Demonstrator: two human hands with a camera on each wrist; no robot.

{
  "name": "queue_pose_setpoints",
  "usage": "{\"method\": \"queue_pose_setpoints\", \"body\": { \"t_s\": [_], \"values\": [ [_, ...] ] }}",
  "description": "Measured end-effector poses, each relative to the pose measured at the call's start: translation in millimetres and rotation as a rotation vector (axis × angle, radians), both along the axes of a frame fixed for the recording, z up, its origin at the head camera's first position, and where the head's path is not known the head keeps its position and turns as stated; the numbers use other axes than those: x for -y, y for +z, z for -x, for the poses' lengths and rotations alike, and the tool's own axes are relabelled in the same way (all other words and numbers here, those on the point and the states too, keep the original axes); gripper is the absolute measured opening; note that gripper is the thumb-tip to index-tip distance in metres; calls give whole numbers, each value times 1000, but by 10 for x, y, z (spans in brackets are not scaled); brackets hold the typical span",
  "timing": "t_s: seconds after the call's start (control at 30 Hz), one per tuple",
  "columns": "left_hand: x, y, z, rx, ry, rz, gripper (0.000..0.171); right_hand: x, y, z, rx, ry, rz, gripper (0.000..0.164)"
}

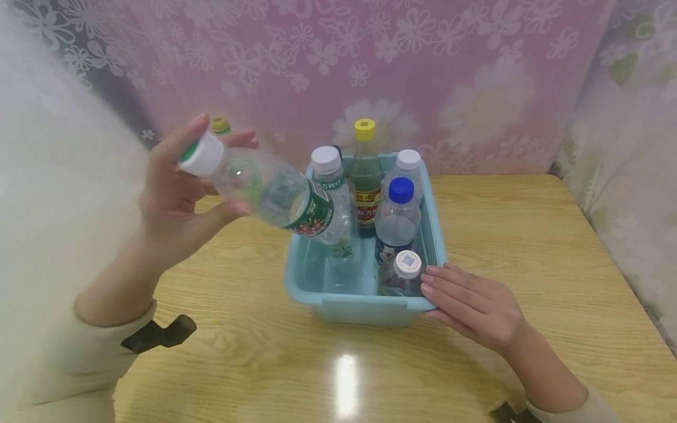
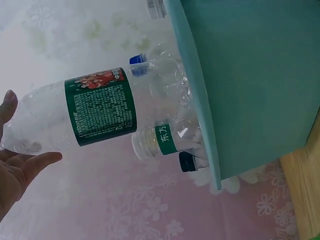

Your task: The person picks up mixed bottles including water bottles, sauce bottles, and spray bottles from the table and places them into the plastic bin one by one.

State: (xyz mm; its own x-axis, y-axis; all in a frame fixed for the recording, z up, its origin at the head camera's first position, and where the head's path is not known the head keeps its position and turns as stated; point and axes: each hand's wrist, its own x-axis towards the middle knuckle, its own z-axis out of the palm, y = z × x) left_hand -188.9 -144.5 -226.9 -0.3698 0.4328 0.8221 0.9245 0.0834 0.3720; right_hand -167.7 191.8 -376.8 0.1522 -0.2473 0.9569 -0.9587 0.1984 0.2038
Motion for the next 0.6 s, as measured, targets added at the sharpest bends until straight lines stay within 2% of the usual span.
{"method": "queue_pose_setpoints", "body": {
  "t_s": [0.17,0.33,0.6],
  "values": [
    [-43,-15,15,-16,35,111,78,2,5,2,-1,6,0,23],
    [-90,-39,26,16,36,202,84,7,13,0,-2,0,0,23],
    [-196,-138,124,234,96,348,79,18,16,-4,-8,8,11,23]
  ]
}}
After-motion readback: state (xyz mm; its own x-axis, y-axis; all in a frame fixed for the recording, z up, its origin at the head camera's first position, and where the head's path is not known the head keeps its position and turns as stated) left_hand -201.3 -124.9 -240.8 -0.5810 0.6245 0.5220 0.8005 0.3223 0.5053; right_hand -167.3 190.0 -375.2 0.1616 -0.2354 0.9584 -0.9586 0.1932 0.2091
